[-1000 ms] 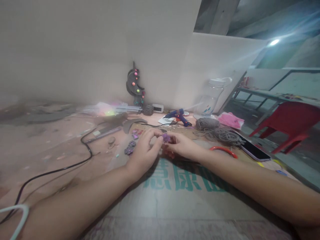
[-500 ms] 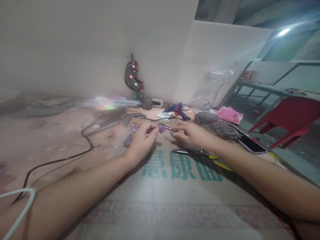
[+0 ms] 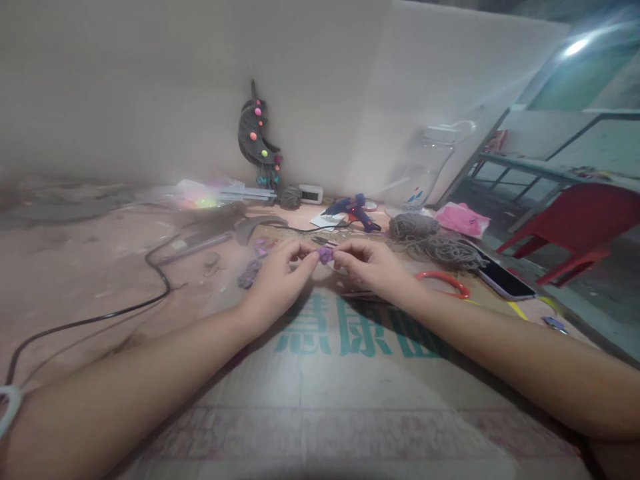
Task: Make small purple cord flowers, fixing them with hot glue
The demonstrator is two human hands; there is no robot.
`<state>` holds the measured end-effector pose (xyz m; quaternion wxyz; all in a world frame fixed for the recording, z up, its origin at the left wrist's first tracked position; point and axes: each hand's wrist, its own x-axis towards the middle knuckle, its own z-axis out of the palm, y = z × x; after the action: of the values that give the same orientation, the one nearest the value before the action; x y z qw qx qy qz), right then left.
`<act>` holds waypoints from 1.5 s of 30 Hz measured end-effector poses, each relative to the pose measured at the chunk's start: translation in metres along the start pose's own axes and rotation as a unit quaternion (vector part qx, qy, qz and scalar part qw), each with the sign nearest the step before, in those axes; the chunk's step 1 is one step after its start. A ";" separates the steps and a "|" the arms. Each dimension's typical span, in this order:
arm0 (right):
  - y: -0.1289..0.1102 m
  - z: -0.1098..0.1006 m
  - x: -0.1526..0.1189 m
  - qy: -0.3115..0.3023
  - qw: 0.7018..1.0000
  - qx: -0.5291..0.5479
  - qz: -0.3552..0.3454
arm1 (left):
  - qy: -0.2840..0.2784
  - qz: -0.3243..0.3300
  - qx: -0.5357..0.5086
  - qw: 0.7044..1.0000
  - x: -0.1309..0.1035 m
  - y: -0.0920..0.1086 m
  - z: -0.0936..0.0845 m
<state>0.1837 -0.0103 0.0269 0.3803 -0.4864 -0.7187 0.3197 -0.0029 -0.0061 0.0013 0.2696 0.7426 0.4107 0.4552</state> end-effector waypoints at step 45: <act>0.007 0.001 -0.017 0.074 0.962 -0.140 -0.221 | -0.051 -0.019 -0.032 0.998 0.001 -0.001 0.000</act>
<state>0.1896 -0.0244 0.0166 0.4221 -0.3866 -0.8154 0.0872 -0.0026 -0.0053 0.0009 0.3226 0.7481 0.3953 0.4242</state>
